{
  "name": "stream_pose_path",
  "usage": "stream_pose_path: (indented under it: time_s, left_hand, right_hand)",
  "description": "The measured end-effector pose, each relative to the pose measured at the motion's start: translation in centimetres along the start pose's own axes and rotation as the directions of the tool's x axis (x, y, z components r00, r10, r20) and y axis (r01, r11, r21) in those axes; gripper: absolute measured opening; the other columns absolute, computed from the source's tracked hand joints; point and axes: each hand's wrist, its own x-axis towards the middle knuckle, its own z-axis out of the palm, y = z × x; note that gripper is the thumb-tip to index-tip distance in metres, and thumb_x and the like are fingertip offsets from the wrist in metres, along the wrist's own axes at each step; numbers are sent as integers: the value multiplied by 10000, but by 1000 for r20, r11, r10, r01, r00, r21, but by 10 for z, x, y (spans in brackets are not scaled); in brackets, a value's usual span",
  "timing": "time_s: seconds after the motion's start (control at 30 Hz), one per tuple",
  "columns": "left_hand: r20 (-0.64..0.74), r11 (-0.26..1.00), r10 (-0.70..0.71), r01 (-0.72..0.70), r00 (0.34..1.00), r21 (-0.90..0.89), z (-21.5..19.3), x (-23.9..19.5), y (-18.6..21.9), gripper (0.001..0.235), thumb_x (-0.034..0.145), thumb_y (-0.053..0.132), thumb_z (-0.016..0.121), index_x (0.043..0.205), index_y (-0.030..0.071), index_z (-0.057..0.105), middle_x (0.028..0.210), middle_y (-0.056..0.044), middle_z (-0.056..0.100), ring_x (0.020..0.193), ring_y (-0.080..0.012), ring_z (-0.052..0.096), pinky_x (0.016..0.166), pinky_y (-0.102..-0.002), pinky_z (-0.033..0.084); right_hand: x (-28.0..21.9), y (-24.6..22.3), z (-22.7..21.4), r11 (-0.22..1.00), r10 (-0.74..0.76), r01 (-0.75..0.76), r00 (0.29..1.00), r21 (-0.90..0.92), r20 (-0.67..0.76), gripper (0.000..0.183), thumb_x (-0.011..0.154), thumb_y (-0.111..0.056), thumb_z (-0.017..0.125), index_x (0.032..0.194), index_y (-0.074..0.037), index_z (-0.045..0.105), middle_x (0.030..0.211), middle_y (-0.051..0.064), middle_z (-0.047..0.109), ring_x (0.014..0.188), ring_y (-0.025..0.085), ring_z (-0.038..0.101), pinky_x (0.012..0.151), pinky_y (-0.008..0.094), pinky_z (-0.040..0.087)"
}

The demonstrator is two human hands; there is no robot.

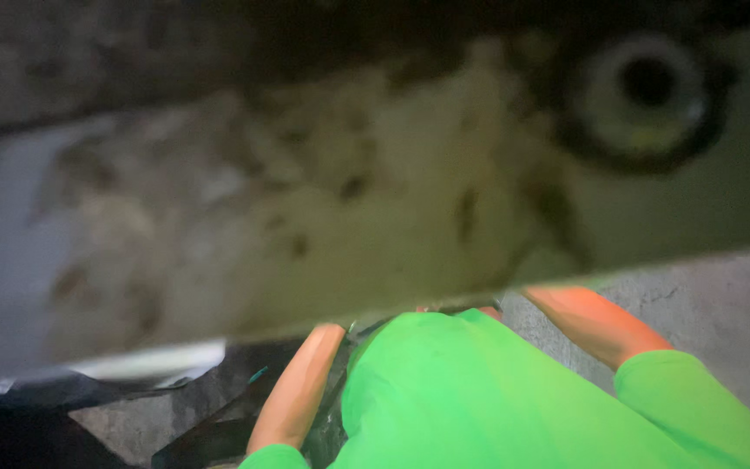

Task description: The person repeatedly folds small white paper sheets by hand on a metal countertop. The person folds each sheet in half, then folds the edges inward to form a small packet, and places it on a growing stack. The person continues this process for multiple sheets throughout the clip.

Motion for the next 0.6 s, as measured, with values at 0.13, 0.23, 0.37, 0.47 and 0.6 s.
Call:
stream_pose_path:
  time_s: [0.13,0.23,0.37,0.47,0.6]
  left_hand:
    - [191,989,-98,75,977,124,-29,26,55,304,972,260,611,1244,149,691,1053,-144,683,1023,-341,629,937,-506,461]
    - [-56,997,-24,28,998,75,-40,34,78,323,983,292,607,1268,165,691,1059,-138,682,1032,-334,627,952,-513,453]
    - [-597,959,268,-152,756,238,-29,38,85,406,786,175,660,1180,95,716,1112,-187,690,1047,-367,617,920,-533,425]
    - [-428,990,113,-137,897,-24,2,37,66,271,921,264,727,1143,114,684,1098,-163,664,1052,-370,600,915,-523,427]
    - [-89,995,37,-28,995,91,55,34,24,263,971,274,681,1168,99,681,1121,-168,655,1071,-372,600,936,-513,438]
  right_hand:
    - [9,-27,-11,998,-41,43,998,37,-47,192,865,-75,675,1048,-37,715,861,178,711,763,336,691,717,432,552]
    - [9,-52,-24,992,-74,87,989,94,-130,188,863,-65,668,1045,-38,711,852,177,706,757,339,687,713,436,549]
    - [6,-79,-37,934,-219,293,920,202,-325,189,817,-44,690,1003,-17,700,823,183,695,724,348,681,674,445,545]
    - [6,-85,-23,943,-225,291,915,160,-335,181,822,-51,692,1000,-19,697,833,183,696,738,349,679,683,446,541]
    - [1,-60,3,990,-100,118,974,78,-204,172,830,-61,693,997,-21,693,846,183,696,757,350,676,695,447,536]
